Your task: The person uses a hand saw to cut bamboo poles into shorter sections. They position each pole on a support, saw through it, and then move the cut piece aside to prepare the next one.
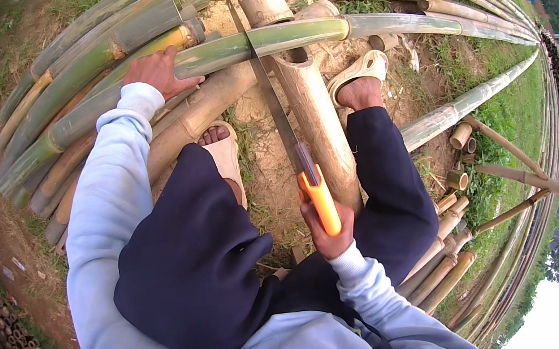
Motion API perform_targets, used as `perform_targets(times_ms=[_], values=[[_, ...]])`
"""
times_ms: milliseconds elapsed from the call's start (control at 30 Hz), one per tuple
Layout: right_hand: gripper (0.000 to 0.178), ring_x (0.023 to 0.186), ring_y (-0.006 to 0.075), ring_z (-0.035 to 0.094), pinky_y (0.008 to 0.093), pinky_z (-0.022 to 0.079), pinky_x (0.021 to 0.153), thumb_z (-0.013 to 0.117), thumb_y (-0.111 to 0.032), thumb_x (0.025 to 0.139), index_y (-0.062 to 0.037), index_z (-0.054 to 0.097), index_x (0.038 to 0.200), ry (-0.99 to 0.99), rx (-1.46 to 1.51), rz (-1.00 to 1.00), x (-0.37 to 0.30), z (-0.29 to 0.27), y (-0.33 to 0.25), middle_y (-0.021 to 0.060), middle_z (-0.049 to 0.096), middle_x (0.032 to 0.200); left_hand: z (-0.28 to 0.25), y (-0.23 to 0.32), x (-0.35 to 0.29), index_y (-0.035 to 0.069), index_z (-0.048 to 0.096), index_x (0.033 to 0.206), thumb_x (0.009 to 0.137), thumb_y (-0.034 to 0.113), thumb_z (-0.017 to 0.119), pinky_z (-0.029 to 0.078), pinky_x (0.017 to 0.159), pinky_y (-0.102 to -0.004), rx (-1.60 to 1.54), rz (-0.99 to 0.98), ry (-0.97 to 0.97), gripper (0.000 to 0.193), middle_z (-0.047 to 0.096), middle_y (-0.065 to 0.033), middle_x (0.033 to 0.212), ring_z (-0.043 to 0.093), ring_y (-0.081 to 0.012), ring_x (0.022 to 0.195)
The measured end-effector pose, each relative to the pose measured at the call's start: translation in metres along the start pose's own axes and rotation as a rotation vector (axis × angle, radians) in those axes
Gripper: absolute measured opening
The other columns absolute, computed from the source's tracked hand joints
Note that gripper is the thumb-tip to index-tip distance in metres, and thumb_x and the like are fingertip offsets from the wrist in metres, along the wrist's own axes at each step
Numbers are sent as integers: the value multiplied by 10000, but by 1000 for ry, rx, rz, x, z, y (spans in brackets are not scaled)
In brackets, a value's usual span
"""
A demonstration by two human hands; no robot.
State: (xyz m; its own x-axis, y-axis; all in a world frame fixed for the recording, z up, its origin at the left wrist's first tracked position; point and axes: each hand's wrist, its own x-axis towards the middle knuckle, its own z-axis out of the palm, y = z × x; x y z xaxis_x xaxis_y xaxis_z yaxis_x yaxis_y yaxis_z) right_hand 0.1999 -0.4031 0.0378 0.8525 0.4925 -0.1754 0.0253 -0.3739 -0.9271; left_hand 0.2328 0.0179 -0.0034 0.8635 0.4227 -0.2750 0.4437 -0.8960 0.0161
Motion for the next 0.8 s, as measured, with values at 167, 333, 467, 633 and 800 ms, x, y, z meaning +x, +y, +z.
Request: perform_targets(times_ms=[167, 333, 467, 633, 800], values=[[245, 553, 200, 559, 376, 465, 575, 762, -158, 921, 44, 658, 829, -19, -4, -118, 143, 61, -19, 143, 607, 619, 0, -1, 5, 41, 603, 1260, 825, 853, 575, 593, 858, -458, 18, 39, 61, 921, 751, -174, 984, 739, -339, 939], [156, 579, 137, 564, 329, 471, 573, 759, -103, 927, 28, 681, 892, -45, -53, 24, 16, 7, -11, 84, 611, 645, 1, -4, -5, 38, 599, 1243, 834, 850, 567, 592, 853, -459, 1, 26, 33, 910, 752, -172, 992, 743, -328, 938], [94, 566, 126, 559, 312, 477, 574, 736, -58, 908, 23, 722, 953, -34, -95, 97, -52, -26, -13, 71, 604, 647, 0, -4, -6, 32, 604, 1215, 837, 847, 567, 594, 848, -450, 27, -5, 37, 899, 753, -168, 987, 747, -323, 928], [176, 561, 154, 542, 348, 458, 560, 743, -117, 935, 44, 680, 906, -5, -24, -47, 89, 31, 0, 109, 597, 639, -3, 4, 3, 34, 612, 1218, 837, 839, 578, 598, 835, -443, 16, 40, 59, 891, 755, -158, 972, 745, -326, 921], [156, 640, 78, 536, 266, 453, 601, 722, -118, 970, 36, 706, 991, -35, -52, -64, 85, 31, -17, 20, 629, 725, -5, -2, -3, 40, 615, 1222, 830, 827, 597, 596, 832, -445, 6, 50, 60, 879, 753, -158, 987, 741, -330, 923]])
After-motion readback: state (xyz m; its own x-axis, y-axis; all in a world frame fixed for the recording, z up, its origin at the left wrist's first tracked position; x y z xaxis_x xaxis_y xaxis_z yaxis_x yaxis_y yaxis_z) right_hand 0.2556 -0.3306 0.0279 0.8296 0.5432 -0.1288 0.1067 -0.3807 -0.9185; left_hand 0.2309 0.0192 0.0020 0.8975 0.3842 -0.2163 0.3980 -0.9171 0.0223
